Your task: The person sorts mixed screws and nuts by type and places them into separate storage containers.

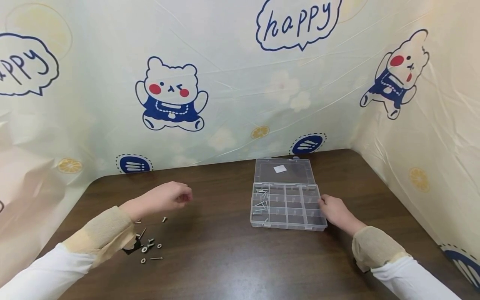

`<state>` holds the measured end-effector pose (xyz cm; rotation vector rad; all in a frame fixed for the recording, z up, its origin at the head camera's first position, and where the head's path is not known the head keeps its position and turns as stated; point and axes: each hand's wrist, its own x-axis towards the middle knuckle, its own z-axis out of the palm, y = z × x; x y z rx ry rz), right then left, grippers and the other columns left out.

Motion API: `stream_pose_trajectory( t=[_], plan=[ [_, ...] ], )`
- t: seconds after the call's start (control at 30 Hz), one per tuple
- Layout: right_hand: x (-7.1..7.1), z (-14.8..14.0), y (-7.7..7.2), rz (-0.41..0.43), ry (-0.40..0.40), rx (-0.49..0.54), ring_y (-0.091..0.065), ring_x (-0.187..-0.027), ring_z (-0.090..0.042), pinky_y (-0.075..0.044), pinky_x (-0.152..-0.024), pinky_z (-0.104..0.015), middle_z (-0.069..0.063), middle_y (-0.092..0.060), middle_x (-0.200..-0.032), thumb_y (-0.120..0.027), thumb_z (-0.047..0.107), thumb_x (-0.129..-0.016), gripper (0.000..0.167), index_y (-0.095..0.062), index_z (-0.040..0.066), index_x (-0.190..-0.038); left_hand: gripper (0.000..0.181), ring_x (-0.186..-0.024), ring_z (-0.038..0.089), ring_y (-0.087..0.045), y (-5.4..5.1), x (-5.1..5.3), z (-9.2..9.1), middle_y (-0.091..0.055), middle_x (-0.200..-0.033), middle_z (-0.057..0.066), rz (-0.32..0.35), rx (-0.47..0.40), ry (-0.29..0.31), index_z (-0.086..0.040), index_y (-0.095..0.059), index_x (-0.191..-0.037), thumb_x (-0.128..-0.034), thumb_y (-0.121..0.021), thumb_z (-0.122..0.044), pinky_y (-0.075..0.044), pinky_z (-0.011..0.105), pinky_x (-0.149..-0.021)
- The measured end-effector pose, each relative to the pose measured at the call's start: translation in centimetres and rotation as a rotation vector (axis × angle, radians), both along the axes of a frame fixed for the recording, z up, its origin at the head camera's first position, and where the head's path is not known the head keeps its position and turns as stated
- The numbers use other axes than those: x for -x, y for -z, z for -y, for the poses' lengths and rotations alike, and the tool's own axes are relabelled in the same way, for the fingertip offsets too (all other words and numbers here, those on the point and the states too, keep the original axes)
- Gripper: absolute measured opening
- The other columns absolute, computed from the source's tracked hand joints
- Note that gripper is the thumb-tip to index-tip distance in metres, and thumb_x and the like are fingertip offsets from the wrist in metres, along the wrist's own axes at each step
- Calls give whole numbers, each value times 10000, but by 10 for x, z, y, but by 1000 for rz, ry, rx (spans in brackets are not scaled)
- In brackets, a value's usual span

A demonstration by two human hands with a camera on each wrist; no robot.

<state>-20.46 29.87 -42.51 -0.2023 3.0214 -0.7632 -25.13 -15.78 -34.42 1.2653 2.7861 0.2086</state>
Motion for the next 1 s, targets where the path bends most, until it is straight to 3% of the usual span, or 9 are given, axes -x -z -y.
stream_pose_trajectory(
  t=[0.27, 0.47, 0.6, 1.0],
  plan=[
    [0, 1, -1, -11, -1, 1, -556, -909, -422, -421, -779, -518, -338, -566, -978, -402, 89, -921, 335, -502, -207, -1042, 100, -651, 73, -503, -3, 1, 29, -562, -724, -63, -37, 14, -53, -109, -606, -768, -751, -618, -11, -443, 267, -599],
    [-1, 1, 0, -34, -3, 0, -555, -905, -447, -421, -773, -524, -337, -571, -964, -402, 83, -907, 327, -511, -203, -1022, 114, -661, 76, -500, 1, 2, 50, -567, -728, -58, 50, 17, -147, -111, -610, -787, -757, -607, -1, -441, 272, -599],
    [-1, 1, -2, -3, 6, 1, -541, -943, -456, -418, -793, -525, -356, -552, -1007, -395, 92, -917, 345, -499, -209, -1050, 93, -656, 79, -489, 4, 4, 63, -555, -721, -57, 107, 24, -204, -95, -620, -817, -773, -614, -13, -431, 274, -594],
    [-1, 1, -2, 27, 19, 7, -537, -967, -441, -416, -808, -518, -358, -540, -1046, -392, 99, -927, 355, -492, -207, -1077, 62, -644, 72, -509, 17, 2, 102, -565, -701, -60, 210, 25, -264, -72, -626, -786, -754, -637, -20, -441, 268, -577]
  ],
)
